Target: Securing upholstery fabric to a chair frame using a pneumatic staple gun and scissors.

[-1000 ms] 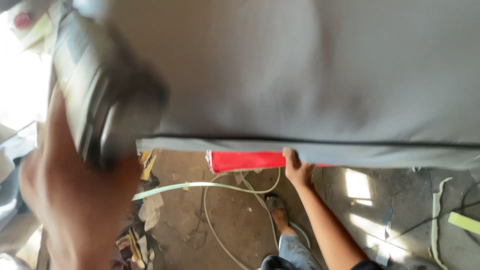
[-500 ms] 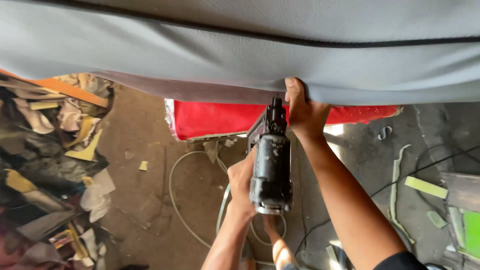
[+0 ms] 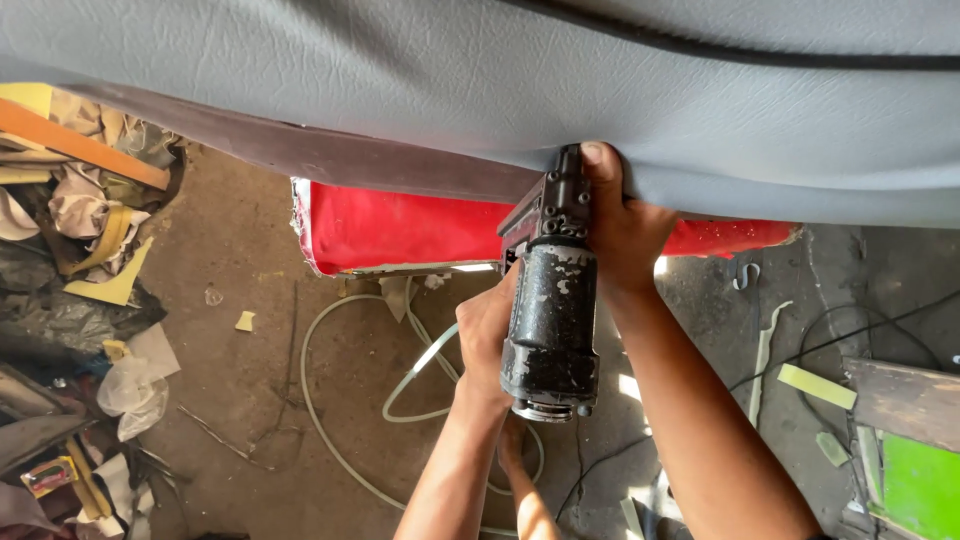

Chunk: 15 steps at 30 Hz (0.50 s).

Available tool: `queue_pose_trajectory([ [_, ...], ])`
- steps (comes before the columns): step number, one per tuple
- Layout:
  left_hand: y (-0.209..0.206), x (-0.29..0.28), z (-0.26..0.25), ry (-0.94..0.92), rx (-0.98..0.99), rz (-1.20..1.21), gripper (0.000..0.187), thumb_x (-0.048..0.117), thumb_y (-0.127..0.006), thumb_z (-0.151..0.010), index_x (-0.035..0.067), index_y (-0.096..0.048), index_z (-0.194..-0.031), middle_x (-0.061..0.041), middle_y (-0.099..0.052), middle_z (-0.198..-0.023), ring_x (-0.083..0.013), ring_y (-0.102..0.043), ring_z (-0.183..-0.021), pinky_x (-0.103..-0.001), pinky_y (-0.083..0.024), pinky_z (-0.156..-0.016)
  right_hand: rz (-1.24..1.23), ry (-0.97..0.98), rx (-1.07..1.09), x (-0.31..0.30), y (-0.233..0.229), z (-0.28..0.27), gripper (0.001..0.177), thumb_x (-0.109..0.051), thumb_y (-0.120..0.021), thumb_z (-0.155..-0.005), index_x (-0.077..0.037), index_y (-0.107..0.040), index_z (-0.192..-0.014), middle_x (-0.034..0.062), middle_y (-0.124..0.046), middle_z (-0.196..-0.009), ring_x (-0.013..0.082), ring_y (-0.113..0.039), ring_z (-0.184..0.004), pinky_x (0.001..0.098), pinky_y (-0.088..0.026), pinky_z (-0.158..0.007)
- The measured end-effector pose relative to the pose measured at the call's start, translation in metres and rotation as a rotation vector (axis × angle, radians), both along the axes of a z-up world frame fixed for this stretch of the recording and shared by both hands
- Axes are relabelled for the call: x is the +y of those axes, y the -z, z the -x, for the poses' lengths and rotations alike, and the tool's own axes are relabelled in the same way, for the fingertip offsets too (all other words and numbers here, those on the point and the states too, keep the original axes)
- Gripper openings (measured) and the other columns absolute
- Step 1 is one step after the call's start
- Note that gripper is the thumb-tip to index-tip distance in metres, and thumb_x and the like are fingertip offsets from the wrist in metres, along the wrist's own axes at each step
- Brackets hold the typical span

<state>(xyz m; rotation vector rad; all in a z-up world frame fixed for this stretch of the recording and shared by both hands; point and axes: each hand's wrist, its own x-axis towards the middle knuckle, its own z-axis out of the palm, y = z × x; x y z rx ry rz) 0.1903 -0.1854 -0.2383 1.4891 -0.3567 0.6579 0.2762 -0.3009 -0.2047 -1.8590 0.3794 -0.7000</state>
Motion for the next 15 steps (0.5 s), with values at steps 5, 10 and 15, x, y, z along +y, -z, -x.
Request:
queue_pose_trajectory([
  [5,-0.009,0.004,-0.001,-0.012,0.008,-0.038,0.046,0.020,-0.054,-0.100,-0.007,-0.067,-0.135,-0.011,-0.069,-0.073,-0.0240,-0.066,-0.055,-0.037,-0.056,-0.056,0.009,0.003,-0.005,-0.007,0.008,-0.007,0.034,-0.030,-0.093,-0.091,0.001,-0.079,-0.100,0.0234,-0.076,-0.092,0.0289,-0.075,-0.098,0.0513,-0.056,-0.089],
  [10,-0.019,0.003,-0.009,-0.062,0.036,-0.074,0.040,0.019,-0.061,-0.096,-0.001,-0.071,-0.129,-0.008,-0.063,-0.069,-0.0276,-0.068,-0.057,-0.036,-0.057,-0.058,0.006,-0.023,-0.054,-0.019,0.027,-0.007,0.030,-0.024,-0.091,-0.093,0.000,-0.079,-0.106,0.0214,-0.077,-0.099,0.0247,-0.073,-0.104,0.0496,-0.055,-0.094],
  [15,-0.008,-0.005,-0.013,-0.032,0.105,0.002,0.040,0.021,-0.062,-0.095,0.000,-0.072,-0.127,-0.006,-0.062,-0.064,-0.0207,-0.065,-0.054,-0.034,-0.055,-0.056,0.014,-0.035,-0.018,-0.022,0.032,-0.008,0.026,-0.026,-0.089,-0.096,-0.005,-0.080,-0.109,0.0170,-0.078,-0.104,0.0243,-0.073,-0.106,0.0464,-0.056,-0.098],
])
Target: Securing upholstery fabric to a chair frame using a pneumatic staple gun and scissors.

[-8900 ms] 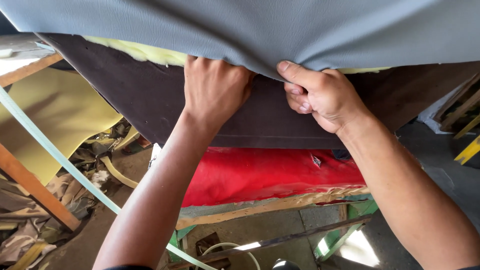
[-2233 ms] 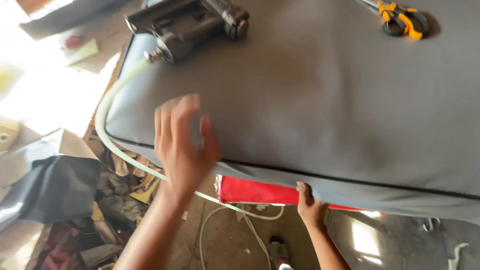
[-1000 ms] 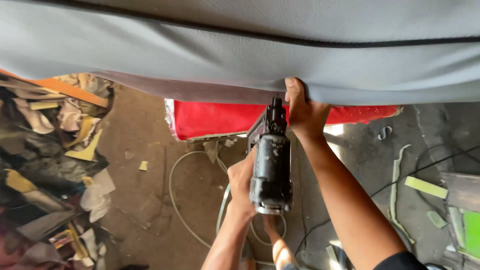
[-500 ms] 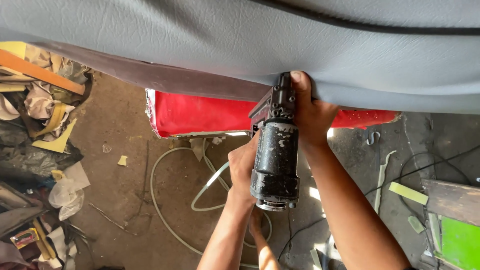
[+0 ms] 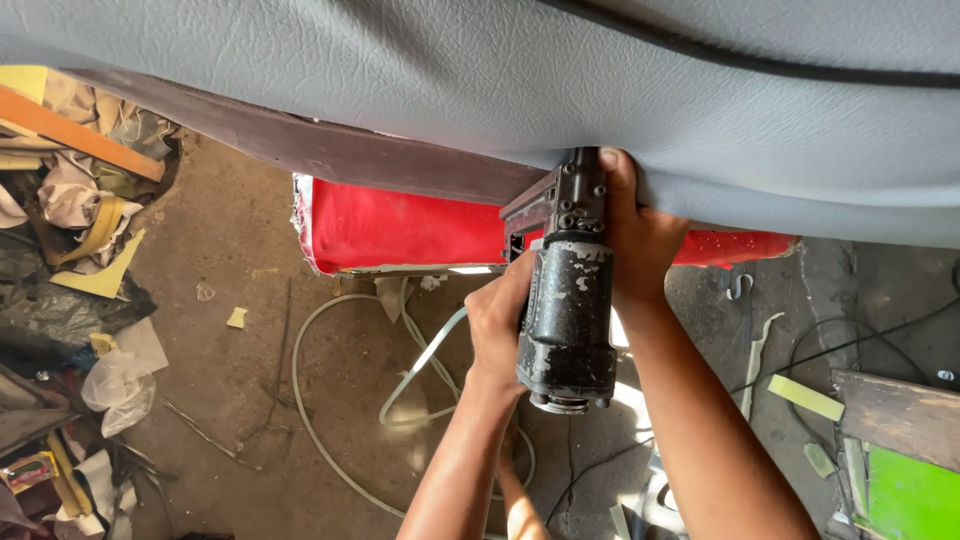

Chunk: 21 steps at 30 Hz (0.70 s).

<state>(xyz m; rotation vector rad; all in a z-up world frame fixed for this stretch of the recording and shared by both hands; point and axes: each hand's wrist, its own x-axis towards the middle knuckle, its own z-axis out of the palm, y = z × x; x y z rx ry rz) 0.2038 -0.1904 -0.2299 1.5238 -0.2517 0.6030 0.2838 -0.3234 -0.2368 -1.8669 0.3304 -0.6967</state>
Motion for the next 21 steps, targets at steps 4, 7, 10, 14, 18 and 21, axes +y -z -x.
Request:
queue_pose_trajectory([
  [4,0.019,-0.010,0.004,0.049,0.073,0.094,0.032,0.019,-0.064,-0.094,0.002,-0.075,-0.118,-0.004,-0.057,-0.060,-0.0148,-0.058,-0.051,-0.032,-0.052,-0.055,-0.013,-0.019,-0.020,0.001,-0.002,0.004,0.026,-0.026,-0.086,-0.098,-0.006,-0.079,-0.111,0.0173,-0.078,-0.103,0.0236,-0.073,-0.103,0.0482,-0.056,-0.098],
  [7,0.025,-0.012,0.005,0.081,0.099,0.154,0.031,0.015,-0.064,-0.092,-0.001,-0.073,-0.118,-0.005,-0.056,-0.058,-0.0120,-0.053,-0.051,-0.031,-0.050,-0.054,-0.035,-0.035,-0.049,0.000,0.001,0.005,0.025,-0.028,-0.084,-0.099,-0.005,-0.079,-0.110,0.0167,-0.077,-0.102,0.0238,-0.073,-0.103,0.0482,-0.056,-0.098],
  [10,0.011,-0.005,0.003,0.093,0.113,0.160,0.026,0.012,-0.065,-0.093,0.000,-0.073,-0.115,-0.005,-0.057,-0.057,-0.0110,-0.051,-0.052,-0.031,-0.050,-0.054,-0.057,-0.051,-0.098,-0.011,0.012,0.000,0.025,-0.030,-0.080,-0.102,-0.005,-0.078,-0.109,0.0157,-0.077,-0.101,0.0242,-0.074,-0.104,0.0482,-0.058,-0.097],
  [14,0.010,-0.006,0.009,0.108,0.112,0.161,0.031,0.012,-0.064,-0.093,-0.001,-0.072,-0.120,-0.008,-0.058,-0.057,-0.0136,-0.052,-0.049,-0.032,-0.051,-0.054,-0.065,-0.049,-0.047,-0.004,0.001,0.013,0.035,-0.035,-0.076,-0.104,-0.001,-0.078,-0.103,0.0190,-0.077,-0.095,0.0244,-0.073,-0.096,0.0478,-0.056,-0.093],
  [18,-0.005,-0.003,0.009,0.167,0.128,0.147,0.031,0.013,-0.061,-0.097,0.000,-0.072,-0.122,-0.007,-0.058,-0.060,-0.0115,-0.055,-0.056,-0.032,-0.052,-0.058,-0.066,-0.036,0.060,-0.011,0.004,0.014,0.055,-0.045,-0.069,-0.108,0.007,-0.079,-0.091,0.0238,-0.076,-0.084,0.0222,-0.071,-0.084,0.0465,-0.054,-0.085],
  [21,0.001,-0.005,0.007,0.191,0.156,0.173,0.029,0.014,-0.062,-0.096,0.001,-0.074,-0.119,-0.005,-0.058,-0.060,-0.0112,-0.054,-0.055,-0.032,-0.052,-0.058,-0.084,-0.045,0.050,-0.018,0.011,0.016,0.047,-0.040,-0.071,-0.107,0.004,-0.079,-0.092,0.0209,-0.076,-0.085,0.0170,-0.068,-0.087,0.0435,-0.056,-0.085],
])
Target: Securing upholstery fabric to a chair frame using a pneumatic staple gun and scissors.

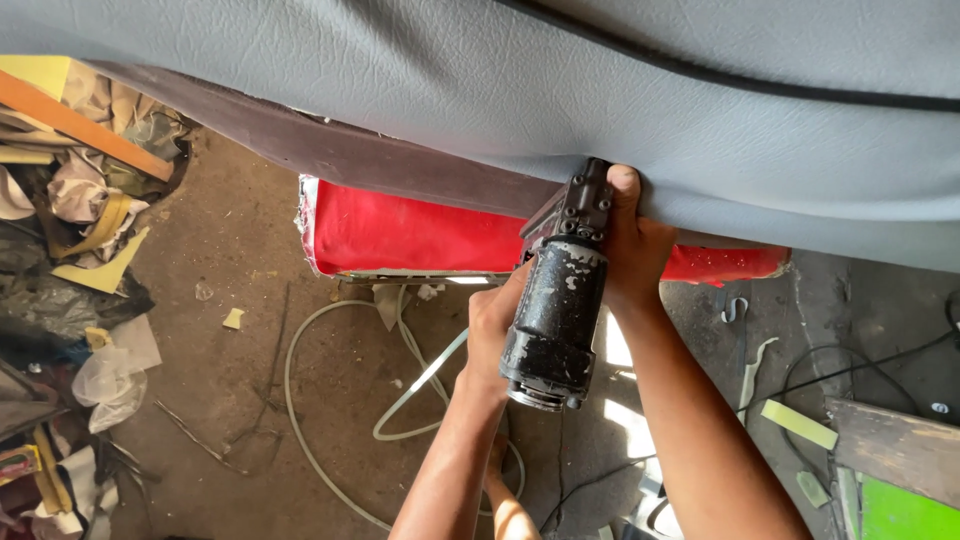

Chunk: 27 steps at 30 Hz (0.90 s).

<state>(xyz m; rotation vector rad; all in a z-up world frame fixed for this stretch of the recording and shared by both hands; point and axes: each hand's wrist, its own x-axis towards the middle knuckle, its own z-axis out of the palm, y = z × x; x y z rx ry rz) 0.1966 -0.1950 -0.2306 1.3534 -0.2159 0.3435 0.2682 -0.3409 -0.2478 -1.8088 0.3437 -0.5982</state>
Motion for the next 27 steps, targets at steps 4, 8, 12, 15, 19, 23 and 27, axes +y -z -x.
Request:
queue_pose_trajectory([
  [4,0.018,-0.004,-0.001,0.016,0.040,0.047,0.027,0.017,-0.065,-0.094,0.003,-0.077,-0.114,-0.004,-0.058,-0.058,-0.0095,-0.052,-0.053,-0.032,-0.051,-0.056,-0.041,-0.049,-0.107,-0.012,0.013,-0.009,0.028,-0.026,-0.076,-0.106,0.001,-0.078,-0.102,0.0162,-0.076,-0.093,0.0154,-0.066,-0.095,0.0403,-0.058,-0.091],
  [8,-0.016,0.008,0.003,0.020,0.074,0.003,0.028,0.016,-0.067,-0.093,0.007,-0.078,-0.117,-0.005,-0.064,-0.063,-0.0111,-0.058,-0.059,-0.033,-0.054,-0.061,-0.023,-0.106,-0.136,-0.008,0.000,-0.001,0.037,-0.028,-0.070,-0.110,-0.001,-0.073,-0.085,0.0123,-0.071,-0.080,0.0133,-0.061,-0.083,0.0364,-0.057,-0.077],
  [12,-0.031,0.010,0.006,-0.003,0.072,-0.022,0.029,0.013,-0.066,-0.092,0.007,-0.075,-0.120,-0.007,-0.065,-0.064,-0.0123,-0.059,-0.061,-0.033,-0.054,-0.063,0.046,-0.212,-0.133,-0.016,-0.040,0.003,0.046,-0.036,-0.067,-0.109,-0.003,-0.067,-0.079,0.0090,-0.062,-0.070,0.0152,-0.056,-0.069,0.0349,-0.050,-0.065],
  [15,-0.027,0.008,0.008,-0.001,0.076,0.000,0.029,0.011,-0.068,-0.090,0.006,-0.074,-0.119,-0.009,-0.066,-0.065,-0.0152,-0.061,-0.059,-0.035,-0.055,-0.064,0.078,-0.210,-0.105,-0.017,-0.063,0.011,0.054,-0.041,-0.064,-0.109,-0.006,-0.067,-0.067,0.0071,-0.056,-0.054,0.0146,-0.055,-0.051,0.0285,-0.045,-0.051],
  [19,-0.030,0.006,0.010,-0.036,0.017,0.034,0.033,0.016,-0.069,-0.090,0.009,-0.073,-0.122,-0.005,-0.061,-0.060,-0.0106,-0.055,-0.055,-0.033,-0.053,-0.060,0.156,-0.121,-0.135,-0.007,-0.077,0.016,0.039,-0.025,-0.076,-0.105,-0.002,-0.073,-0.073,0.0068,-0.060,-0.057,0.0112,-0.054,-0.051,0.0264,-0.047,-0.052],
  [23,-0.019,-0.003,0.009,-0.042,-0.022,0.067,0.034,0.020,-0.066,-0.094,0.008,-0.074,-0.126,-0.004,-0.063,-0.061,-0.0099,-0.056,-0.055,-0.031,-0.054,-0.061,0.044,-0.064,-0.218,0.011,-0.079,0.005,0.030,-0.023,-0.076,-0.104,-0.005,-0.071,-0.080,0.0103,-0.066,-0.066,0.0149,-0.065,-0.060,0.0280,-0.050,-0.055],
  [27,-0.002,-0.010,0.010,-0.083,-0.086,-0.075,0.033,0.024,-0.065,-0.095,0.010,-0.073,-0.124,-0.005,-0.059,-0.062,-0.0191,-0.063,-0.055,-0.034,-0.056,-0.061,0.137,-0.061,-0.312,0.008,-0.084,0.001,0.028,-0.016,-0.082,-0.103,0.004,-0.069,-0.119,0.0200,-0.073,-0.113,0.0200,-0.065,-0.106,0.0446,-0.055,-0.099],
])
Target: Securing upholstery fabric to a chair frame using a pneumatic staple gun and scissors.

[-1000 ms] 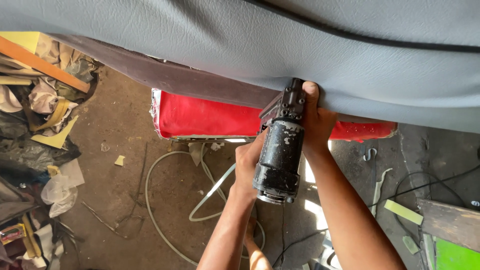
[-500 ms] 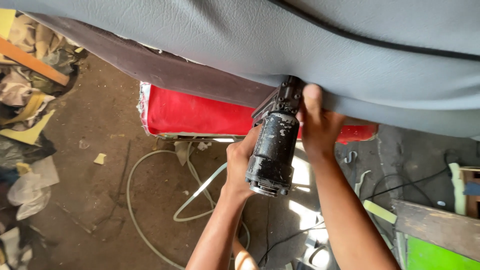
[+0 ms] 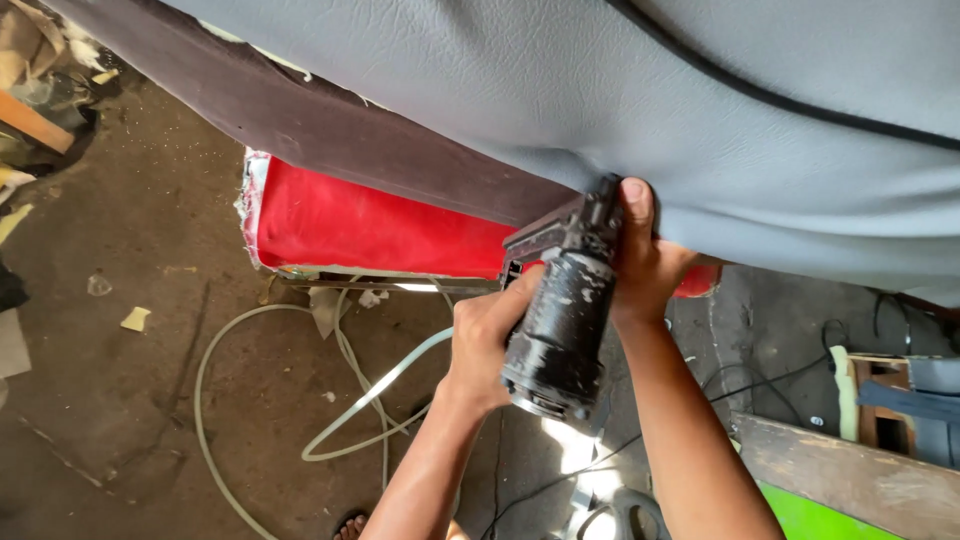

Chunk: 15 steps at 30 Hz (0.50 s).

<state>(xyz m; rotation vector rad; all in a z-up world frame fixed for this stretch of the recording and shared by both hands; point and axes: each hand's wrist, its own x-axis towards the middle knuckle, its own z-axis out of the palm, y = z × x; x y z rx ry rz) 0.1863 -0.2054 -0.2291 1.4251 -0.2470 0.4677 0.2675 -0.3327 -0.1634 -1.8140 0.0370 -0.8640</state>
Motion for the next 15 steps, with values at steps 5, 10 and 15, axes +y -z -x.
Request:
queue_pose_trajectory([
  [5,0.013,-0.012,-0.005,-0.032,-0.080,-0.041,0.039,0.027,-0.066,-0.090,0.005,-0.072,-0.123,-0.009,-0.057,-0.063,-0.0288,-0.065,-0.056,-0.040,-0.057,-0.060,0.077,0.078,-0.043,-0.010,0.024,-0.014,0.048,-0.013,-0.091,-0.098,0.006,-0.060,-0.131,0.0215,-0.066,-0.126,0.0247,-0.064,-0.114,0.0480,-0.051,-0.109],
  [10,0.016,-0.017,-0.006,-0.071,-0.123,-0.053,0.042,0.031,-0.066,-0.091,0.003,-0.072,-0.121,-0.007,-0.055,-0.063,-0.0303,-0.065,-0.056,-0.039,-0.057,-0.059,-0.003,0.067,0.031,-0.019,0.027,-0.010,0.071,-0.020,-0.091,-0.102,0.004,-0.037,-0.142,0.0186,-0.055,-0.138,0.0242,-0.058,-0.120,0.0475,-0.054,-0.108],
  [15,0.012,-0.015,-0.005,-0.091,-0.113,-0.089,0.044,0.032,-0.067,-0.089,0.004,-0.072,-0.123,-0.006,-0.052,-0.061,-0.0297,-0.065,-0.056,-0.039,-0.057,-0.059,0.137,0.184,0.139,-0.027,0.040,-0.018,0.067,-0.035,-0.089,-0.100,0.004,-0.049,-0.138,0.0239,-0.065,-0.132,0.0284,-0.064,-0.120,0.0513,-0.051,-0.108],
])
